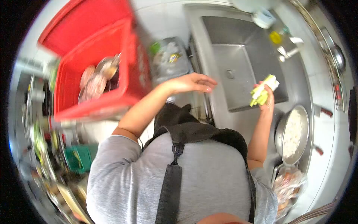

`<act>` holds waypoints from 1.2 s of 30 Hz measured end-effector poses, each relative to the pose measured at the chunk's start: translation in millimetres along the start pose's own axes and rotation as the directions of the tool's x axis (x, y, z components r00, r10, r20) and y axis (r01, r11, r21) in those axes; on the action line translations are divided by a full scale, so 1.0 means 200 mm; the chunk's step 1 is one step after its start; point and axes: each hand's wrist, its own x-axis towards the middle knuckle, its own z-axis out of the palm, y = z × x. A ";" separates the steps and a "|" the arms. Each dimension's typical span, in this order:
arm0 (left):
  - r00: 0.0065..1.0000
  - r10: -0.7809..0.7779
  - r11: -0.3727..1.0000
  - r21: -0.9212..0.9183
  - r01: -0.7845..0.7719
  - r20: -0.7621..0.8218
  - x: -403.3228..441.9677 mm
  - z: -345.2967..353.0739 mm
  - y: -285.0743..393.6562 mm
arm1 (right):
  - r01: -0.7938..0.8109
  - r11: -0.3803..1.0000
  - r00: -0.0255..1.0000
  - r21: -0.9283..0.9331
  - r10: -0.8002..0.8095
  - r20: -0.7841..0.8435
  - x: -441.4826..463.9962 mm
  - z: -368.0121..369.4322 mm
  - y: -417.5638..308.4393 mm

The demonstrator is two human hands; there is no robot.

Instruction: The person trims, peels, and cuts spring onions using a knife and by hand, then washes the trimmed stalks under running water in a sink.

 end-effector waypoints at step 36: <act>0.164 -0.939 0.134 -0.761 -0.635 -0.303 -3.64 2.74 -0.85 | -0.182 0.910 0.294 -0.372 0.412 0.862 -1.12 2.53 1.34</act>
